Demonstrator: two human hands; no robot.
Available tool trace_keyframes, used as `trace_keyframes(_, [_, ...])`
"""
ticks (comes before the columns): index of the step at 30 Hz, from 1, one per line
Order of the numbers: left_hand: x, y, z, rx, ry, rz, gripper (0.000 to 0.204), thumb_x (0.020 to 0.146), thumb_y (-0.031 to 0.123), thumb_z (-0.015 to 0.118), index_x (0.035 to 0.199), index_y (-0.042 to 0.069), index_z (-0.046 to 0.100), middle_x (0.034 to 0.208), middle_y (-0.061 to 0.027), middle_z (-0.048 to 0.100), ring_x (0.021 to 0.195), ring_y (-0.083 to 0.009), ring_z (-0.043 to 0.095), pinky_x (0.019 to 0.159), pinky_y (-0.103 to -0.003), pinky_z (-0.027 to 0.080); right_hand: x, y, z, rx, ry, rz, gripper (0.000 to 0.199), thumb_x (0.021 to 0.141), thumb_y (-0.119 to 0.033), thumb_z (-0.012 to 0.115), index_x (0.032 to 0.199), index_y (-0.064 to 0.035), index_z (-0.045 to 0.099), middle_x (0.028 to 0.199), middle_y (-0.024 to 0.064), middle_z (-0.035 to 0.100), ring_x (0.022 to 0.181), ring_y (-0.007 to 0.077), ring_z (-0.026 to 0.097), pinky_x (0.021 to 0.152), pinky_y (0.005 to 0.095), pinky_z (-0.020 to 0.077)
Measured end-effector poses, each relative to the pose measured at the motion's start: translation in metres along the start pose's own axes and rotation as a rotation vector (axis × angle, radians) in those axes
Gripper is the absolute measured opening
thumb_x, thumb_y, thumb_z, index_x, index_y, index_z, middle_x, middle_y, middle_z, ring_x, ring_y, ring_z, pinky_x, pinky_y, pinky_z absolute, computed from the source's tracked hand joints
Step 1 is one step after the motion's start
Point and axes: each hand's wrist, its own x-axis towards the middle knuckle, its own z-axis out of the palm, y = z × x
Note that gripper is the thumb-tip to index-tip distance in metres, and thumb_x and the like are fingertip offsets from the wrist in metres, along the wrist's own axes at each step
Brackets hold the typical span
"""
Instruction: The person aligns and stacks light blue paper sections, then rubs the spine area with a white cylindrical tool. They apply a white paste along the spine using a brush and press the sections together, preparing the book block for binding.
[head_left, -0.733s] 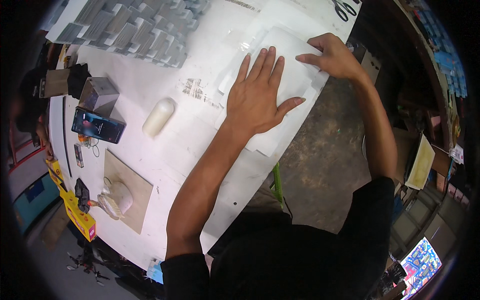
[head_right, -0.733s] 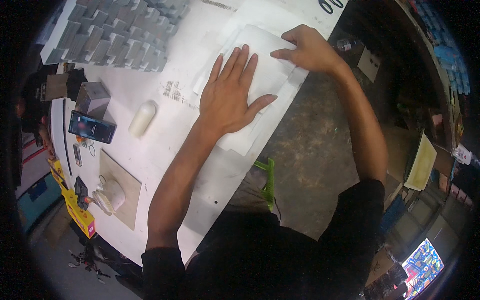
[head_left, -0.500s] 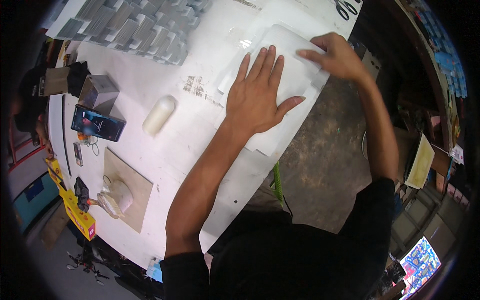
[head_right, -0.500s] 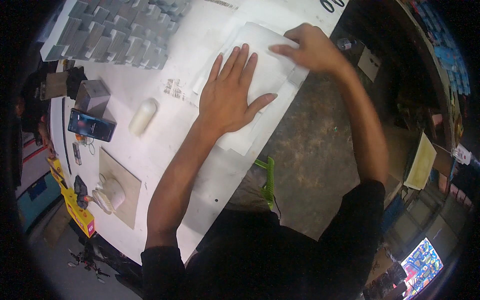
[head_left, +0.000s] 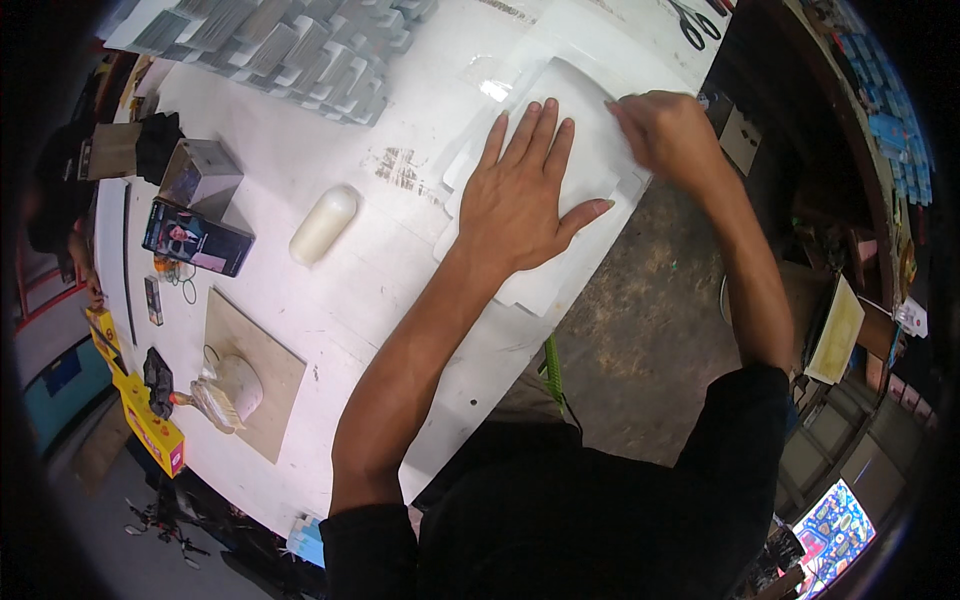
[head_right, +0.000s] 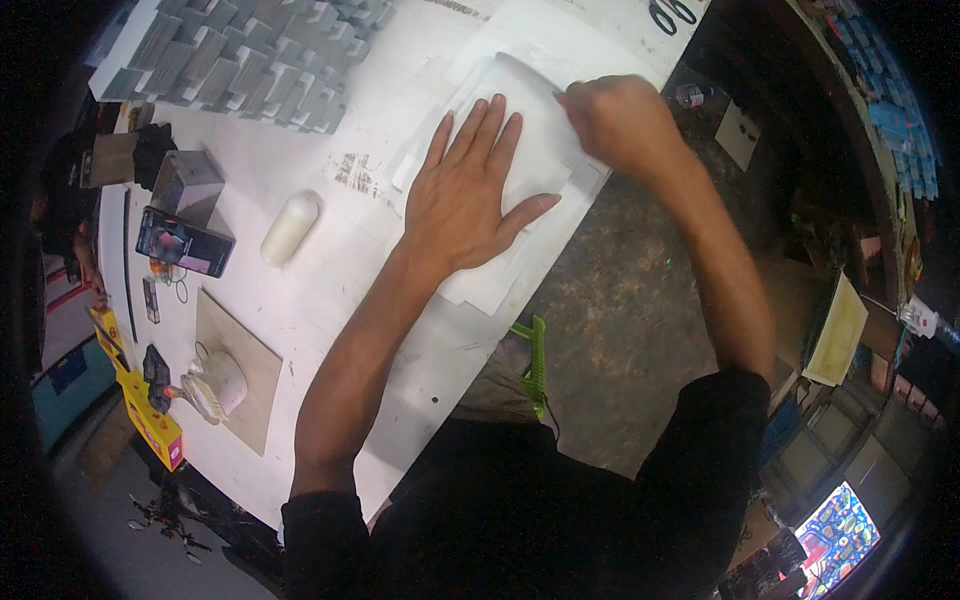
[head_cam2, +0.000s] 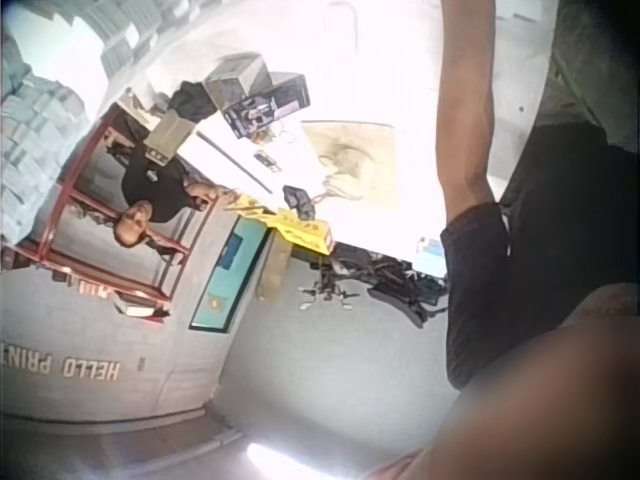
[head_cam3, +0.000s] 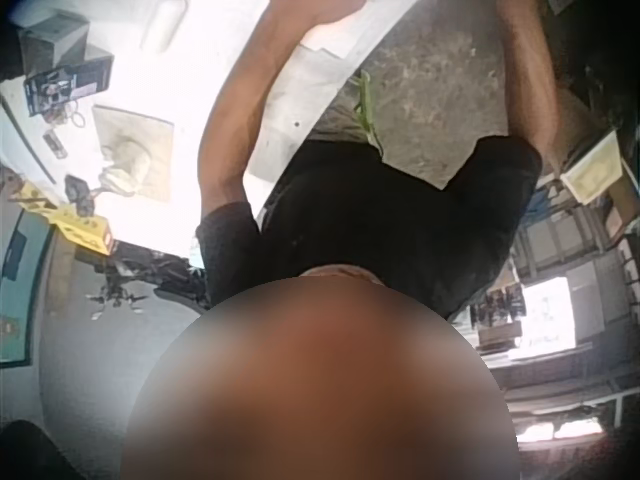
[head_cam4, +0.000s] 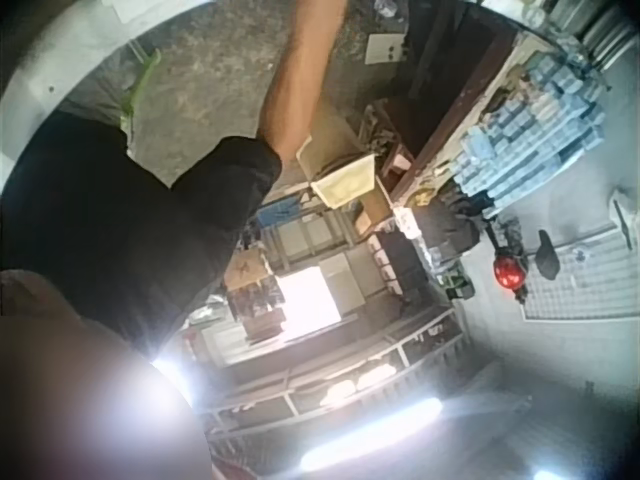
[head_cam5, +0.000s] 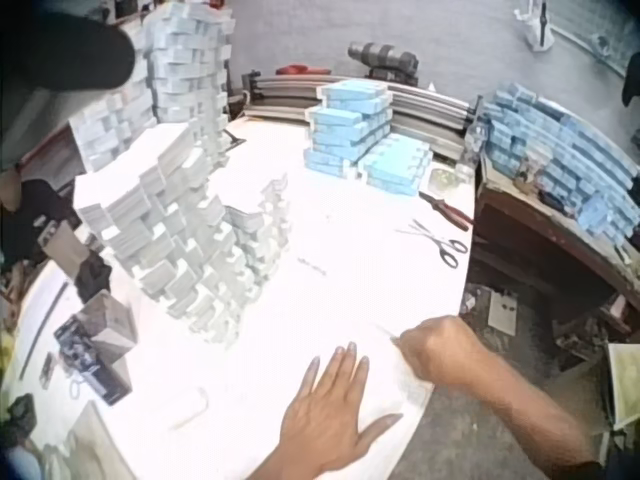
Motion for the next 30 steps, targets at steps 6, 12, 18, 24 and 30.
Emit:
trace_keyframes(6, [-0.001, -0.002, -0.003, 0.031, -0.005, 0.012, 0.093, 0.102, 0.070, 0.048, 0.157, -0.005, 0.043, 0.167, -0.0250, 0.035, 0.159, -0.0351, 0.028, 0.131, -0.051, 0.015, 0.003, 0.018, -0.006, 0.340, -0.218, 0.465, 0.036, 0.100, -0.031, 0.070, 0.092, 0.0034, 0.078, 0.074, 0.0222, 0.073, 0.065, 0.0329, 0.072, 0.066, 0.0434, 0.0561])
trace_keyframes(12, [-0.001, -0.001, -0.002, 0.038, -0.023, -0.002, 0.095, 0.101, 0.073, 0.045, 0.158, -0.003, 0.043, 0.168, -0.0236, 0.035, 0.159, -0.0331, 0.028, 0.131, -0.050, 0.014, -0.001, 0.019, -0.007, 0.352, -0.217, 0.507, 0.043, 0.098, -0.036, 0.072, 0.103, 0.0068, 0.079, 0.086, 0.0238, 0.077, 0.071, 0.0343, 0.074, 0.073, 0.0435, 0.0572])
trace_keyframes(18, [-0.001, 0.000, 0.000, 0.038, -0.021, -0.005, 0.095, 0.100, 0.073, 0.047, 0.158, -0.003, 0.043, 0.169, -0.0231, 0.034, 0.160, -0.0325, 0.027, 0.132, -0.050, 0.014, -0.004, 0.014, -0.003, 0.364, -0.160, 0.542, 0.039, 0.099, -0.033, 0.071, 0.106, 0.0048, 0.080, 0.091, 0.0251, 0.077, 0.076, 0.0342, 0.076, 0.077, 0.0428, 0.0588])
trace_keyframes(24, [-0.001, 0.001, -0.003, 0.045, -0.036, -0.002, 0.095, 0.100, 0.073, 0.048, 0.159, -0.002, 0.041, 0.169, -0.0235, 0.034, 0.160, -0.0326, 0.026, 0.132, -0.051, 0.013, -0.020, -0.006, 0.007, 0.030, 0.201, 0.119, 0.016, 0.093, -0.011, 0.077, 0.103, 0.0016, 0.078, 0.078, 0.0166, 0.073, 0.065, 0.0296, 0.070, 0.063, 0.0380, 0.0568])
trace_keyframes(30, [-0.001, 0.000, 0.000, 0.047, -0.029, -0.006, 0.097, 0.100, 0.074, 0.047, 0.159, -0.002, 0.041, 0.169, -0.0235, 0.033, 0.160, -0.0326, 0.026, 0.132, -0.051, 0.012, -0.020, -0.017, 0.004, -0.065, 0.207, 0.103, 0.019, 0.087, -0.003, 0.079, 0.106, -0.0004, 0.078, 0.079, 0.0141, 0.072, 0.065, 0.0302, 0.070, 0.060, 0.0390, 0.0570])
